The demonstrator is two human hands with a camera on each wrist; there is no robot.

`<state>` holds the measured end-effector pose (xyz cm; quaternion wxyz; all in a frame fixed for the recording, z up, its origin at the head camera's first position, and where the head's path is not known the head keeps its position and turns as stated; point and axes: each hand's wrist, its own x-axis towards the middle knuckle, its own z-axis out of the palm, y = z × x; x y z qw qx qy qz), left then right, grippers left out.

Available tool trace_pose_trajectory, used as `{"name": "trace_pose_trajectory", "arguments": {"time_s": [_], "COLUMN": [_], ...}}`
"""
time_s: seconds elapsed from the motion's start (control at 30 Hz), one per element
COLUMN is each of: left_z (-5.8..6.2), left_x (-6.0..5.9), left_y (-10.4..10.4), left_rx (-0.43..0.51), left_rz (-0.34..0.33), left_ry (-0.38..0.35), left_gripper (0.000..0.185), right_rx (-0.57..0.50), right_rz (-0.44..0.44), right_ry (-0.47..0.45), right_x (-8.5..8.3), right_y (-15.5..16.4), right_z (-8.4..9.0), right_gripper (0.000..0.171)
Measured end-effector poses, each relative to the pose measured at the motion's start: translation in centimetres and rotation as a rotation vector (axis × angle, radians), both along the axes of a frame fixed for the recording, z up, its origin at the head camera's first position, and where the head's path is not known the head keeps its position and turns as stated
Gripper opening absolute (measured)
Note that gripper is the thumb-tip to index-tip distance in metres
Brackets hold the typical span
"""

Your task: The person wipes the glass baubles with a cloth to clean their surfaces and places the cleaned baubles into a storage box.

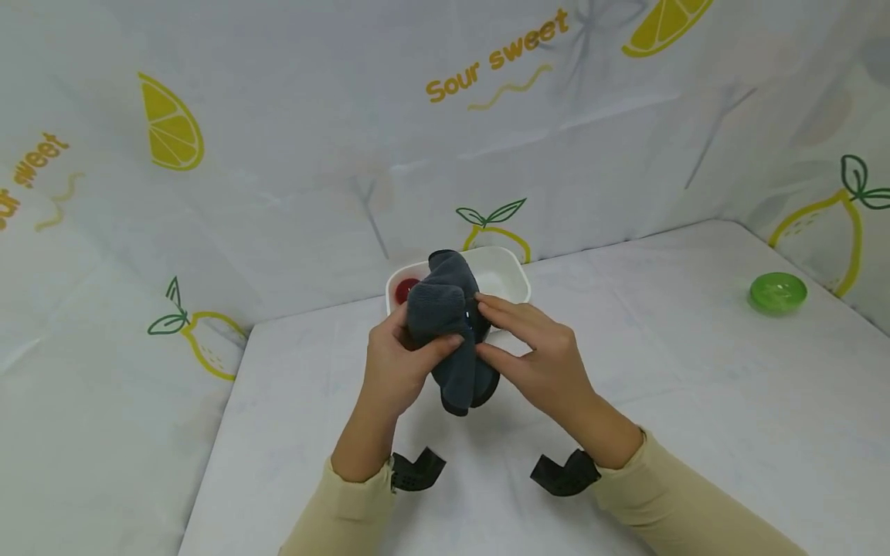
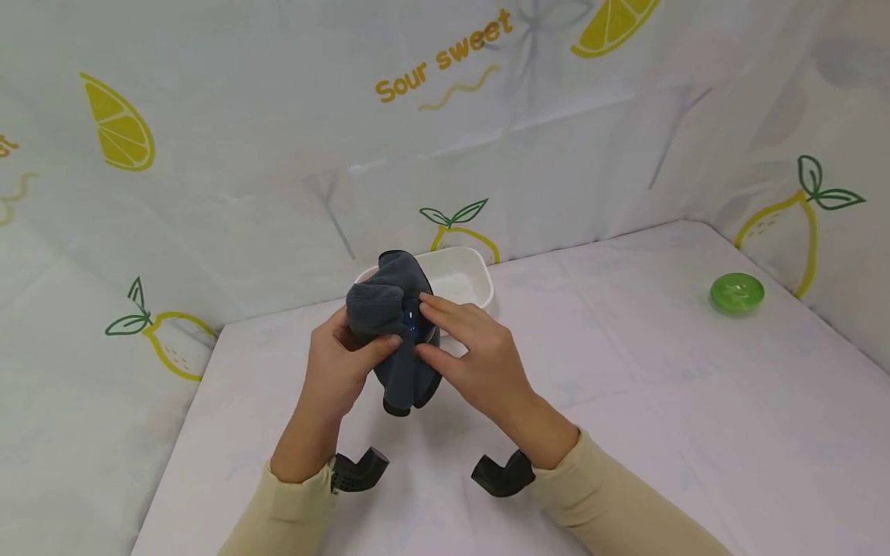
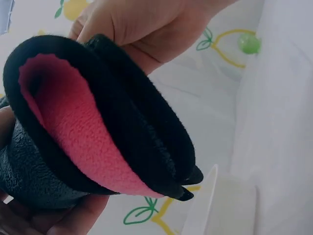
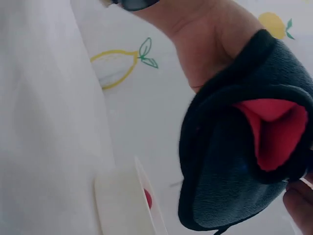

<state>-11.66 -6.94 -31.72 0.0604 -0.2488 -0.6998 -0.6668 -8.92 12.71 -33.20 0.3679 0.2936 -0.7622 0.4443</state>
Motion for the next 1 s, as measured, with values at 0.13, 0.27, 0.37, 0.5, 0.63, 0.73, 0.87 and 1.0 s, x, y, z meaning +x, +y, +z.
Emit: {"name": "trace_pose_trajectory", "arguments": {"time_s": [0.13, 0.27, 0.37, 0.5, 0.63, 0.73, 0.87, 1.0], "left_z": [0.0, 0.1, 0.0, -0.2, -0.4, -0.5, -0.4, -0.2], "left_x": [-0.1, 0.0, 0.2, 0.4, 0.4, 0.3, 0.2, 0.2], "left_y": [-0.3, -0.5, -0.5, -0.2, 0.4, 0.8, 0.8, 0.5], "left_rx": [-0.01, -0.012, -0.014, -0.033, -0.029, -0.01, 0.041, 0.111], "left_rz": [-0.06, -0.108, -0.129, -0.102, -0.011, 0.049, 0.083, 0.063], "left_ry": [0.027, 0.045, 0.062, 0.118, 0.114, 0.081, 0.017, -0.081], "left_gripper": [0.047, 0.047, 0.047, 0.048, 0.048, 0.048, 0.047, 0.045], "right_rx": [-0.081, -0.208, -0.339, -0.472, -0.545, -0.553, -0.42, -0.22], "right_rz": [0.103, 0.149, 0.199, 0.298, 0.283, 0.212, 0.146, 0.115], "right_ry": [-0.204, -0.518, -0.711, -0.809, -0.781, -0.713, -0.536, -0.315], "right_x": [0.0, -0.1, -0.3, -0.5, -0.4, -0.1, 0.3, 0.5], "right_y": [0.5, 1.1, 1.4, 1.6, 1.0, 0.4, -0.2, -0.5], "right_z": [0.5, 0.7, 0.8, 0.8, 0.9, 0.9, 0.6, 0.3], "right_gripper": [0.054, 0.044, 0.04, 0.039, 0.04, 0.038, 0.038, 0.055]}}
